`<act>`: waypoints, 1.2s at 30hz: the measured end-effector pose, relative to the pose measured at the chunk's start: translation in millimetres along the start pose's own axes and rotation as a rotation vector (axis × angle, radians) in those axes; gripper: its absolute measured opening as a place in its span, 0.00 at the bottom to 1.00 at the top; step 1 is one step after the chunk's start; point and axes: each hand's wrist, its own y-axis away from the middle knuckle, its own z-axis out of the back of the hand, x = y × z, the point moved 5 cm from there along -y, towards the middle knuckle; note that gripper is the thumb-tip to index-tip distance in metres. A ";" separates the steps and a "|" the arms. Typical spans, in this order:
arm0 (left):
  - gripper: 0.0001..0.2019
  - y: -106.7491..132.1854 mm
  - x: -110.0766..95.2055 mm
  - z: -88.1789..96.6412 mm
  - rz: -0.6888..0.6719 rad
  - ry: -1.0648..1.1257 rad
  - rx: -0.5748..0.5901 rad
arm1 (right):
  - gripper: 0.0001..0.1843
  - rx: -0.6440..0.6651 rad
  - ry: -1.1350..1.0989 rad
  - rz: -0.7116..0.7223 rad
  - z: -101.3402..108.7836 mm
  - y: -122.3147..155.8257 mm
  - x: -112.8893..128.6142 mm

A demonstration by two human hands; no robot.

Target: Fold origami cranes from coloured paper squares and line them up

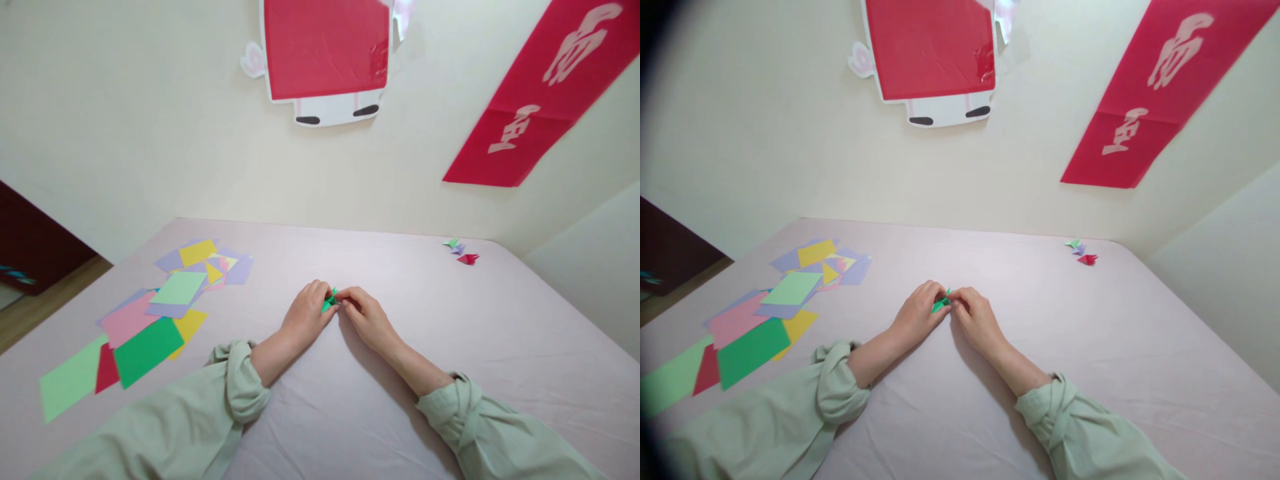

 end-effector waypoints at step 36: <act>0.11 5.5 -8.5 10.2 -0.027 -0.071 0.191 | 0.14 0.025 0.148 0.042 3.3 3.7 2.4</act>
